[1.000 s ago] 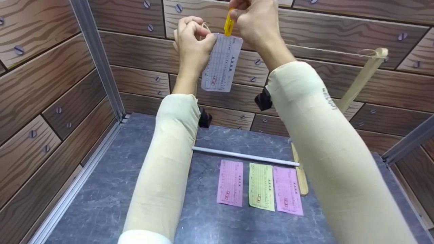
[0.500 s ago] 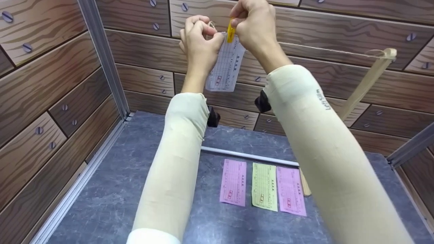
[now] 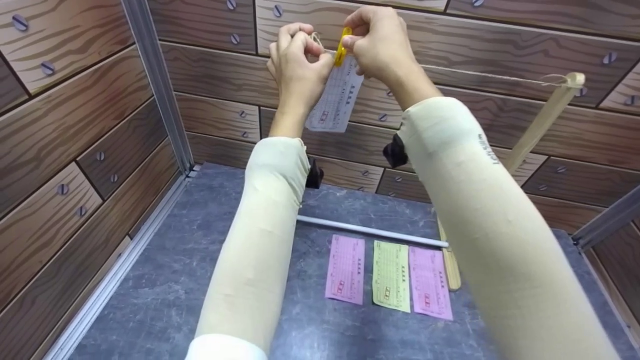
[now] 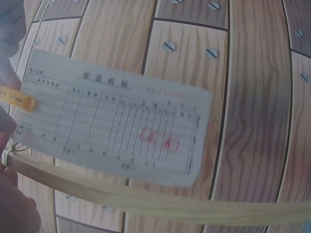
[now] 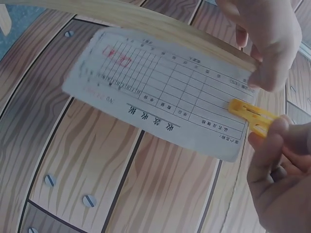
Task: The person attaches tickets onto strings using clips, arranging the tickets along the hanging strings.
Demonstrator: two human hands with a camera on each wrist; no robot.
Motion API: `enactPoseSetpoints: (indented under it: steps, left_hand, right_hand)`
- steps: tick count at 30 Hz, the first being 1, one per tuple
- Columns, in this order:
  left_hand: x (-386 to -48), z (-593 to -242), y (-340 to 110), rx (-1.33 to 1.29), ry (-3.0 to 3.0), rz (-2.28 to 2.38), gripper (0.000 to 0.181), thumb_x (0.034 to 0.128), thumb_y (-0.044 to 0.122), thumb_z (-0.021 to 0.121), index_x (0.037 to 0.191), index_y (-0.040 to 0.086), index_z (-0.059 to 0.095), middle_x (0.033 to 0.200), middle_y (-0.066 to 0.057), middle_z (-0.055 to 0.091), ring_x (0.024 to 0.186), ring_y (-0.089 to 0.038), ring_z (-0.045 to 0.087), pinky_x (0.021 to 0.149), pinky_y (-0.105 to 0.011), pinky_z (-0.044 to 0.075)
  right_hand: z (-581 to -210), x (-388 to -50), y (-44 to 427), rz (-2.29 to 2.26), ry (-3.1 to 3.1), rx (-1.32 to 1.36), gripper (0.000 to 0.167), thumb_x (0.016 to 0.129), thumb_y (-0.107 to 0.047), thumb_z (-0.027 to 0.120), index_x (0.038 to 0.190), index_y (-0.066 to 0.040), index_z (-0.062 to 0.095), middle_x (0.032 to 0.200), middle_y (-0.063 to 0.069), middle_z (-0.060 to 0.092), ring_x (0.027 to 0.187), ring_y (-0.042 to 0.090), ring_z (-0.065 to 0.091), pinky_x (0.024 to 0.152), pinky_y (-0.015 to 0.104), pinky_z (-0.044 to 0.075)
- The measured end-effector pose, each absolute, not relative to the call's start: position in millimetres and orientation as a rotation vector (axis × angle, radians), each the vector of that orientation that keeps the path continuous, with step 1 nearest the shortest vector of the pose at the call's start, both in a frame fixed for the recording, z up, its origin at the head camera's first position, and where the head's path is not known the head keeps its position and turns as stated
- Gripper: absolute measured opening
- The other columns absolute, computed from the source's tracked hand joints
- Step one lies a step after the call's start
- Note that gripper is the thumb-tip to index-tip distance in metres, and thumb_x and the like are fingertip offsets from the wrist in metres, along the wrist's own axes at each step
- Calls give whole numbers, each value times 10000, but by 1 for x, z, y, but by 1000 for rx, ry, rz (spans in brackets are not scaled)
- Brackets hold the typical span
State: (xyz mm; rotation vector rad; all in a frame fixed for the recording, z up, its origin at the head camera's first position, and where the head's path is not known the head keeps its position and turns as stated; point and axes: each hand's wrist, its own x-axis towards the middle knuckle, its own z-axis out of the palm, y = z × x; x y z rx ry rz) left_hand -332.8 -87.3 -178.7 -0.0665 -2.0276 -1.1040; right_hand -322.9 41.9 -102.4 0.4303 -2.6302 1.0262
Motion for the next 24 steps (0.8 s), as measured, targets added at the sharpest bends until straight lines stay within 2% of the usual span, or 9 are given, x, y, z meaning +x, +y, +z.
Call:
enactPoseSetpoints:
  steps: [3,9,16,20,24]
  left_hand:
    - [-333,-179,-87,-78,-2051,-1042,75,830,194,707,860,152,653,1276,116,544,1103,-108,439,983,-251,269]
    - [-334,-181,-88,-102,-2079,-1015,132,810,141,703,935,174,677,1300,111,540,1119,-120,442,976,-252,283]
    - [-336,-183,-89,-146,-2130,-1018,318,797,99,696,1095,209,681,1354,101,523,1143,-118,431,979,-243,281]
    - [-336,-183,-91,-180,-2122,-1020,340,802,89,687,1120,208,696,1357,92,545,1156,-121,438,1000,-245,269]
    - [-336,-186,-97,-207,-2100,-1060,348,819,66,674,1140,195,708,1385,88,548,1177,-118,448,998,-249,273]
  right_hand:
    - [-102,-322,46,1045,-2662,458,341,1025,-145,585,1359,-80,594,1169,46,587,630,126,587,552,202,524]
    - [-103,-321,50,1030,-2680,485,384,1028,-184,583,1400,-92,570,1174,51,594,614,138,596,577,218,540]
    - [-104,-319,58,1017,-2749,454,586,1006,-240,632,1545,-172,411,1414,71,560,668,146,641,608,228,555]
    - [-101,-313,71,1050,-2748,414,628,984,-199,669,1552,-198,402,1499,82,487,699,140,652,641,236,567]
    - [-101,-303,88,1106,-2685,411,591,971,-116,676,1518,-179,460,1476,102,509,604,102,631,603,226,563]
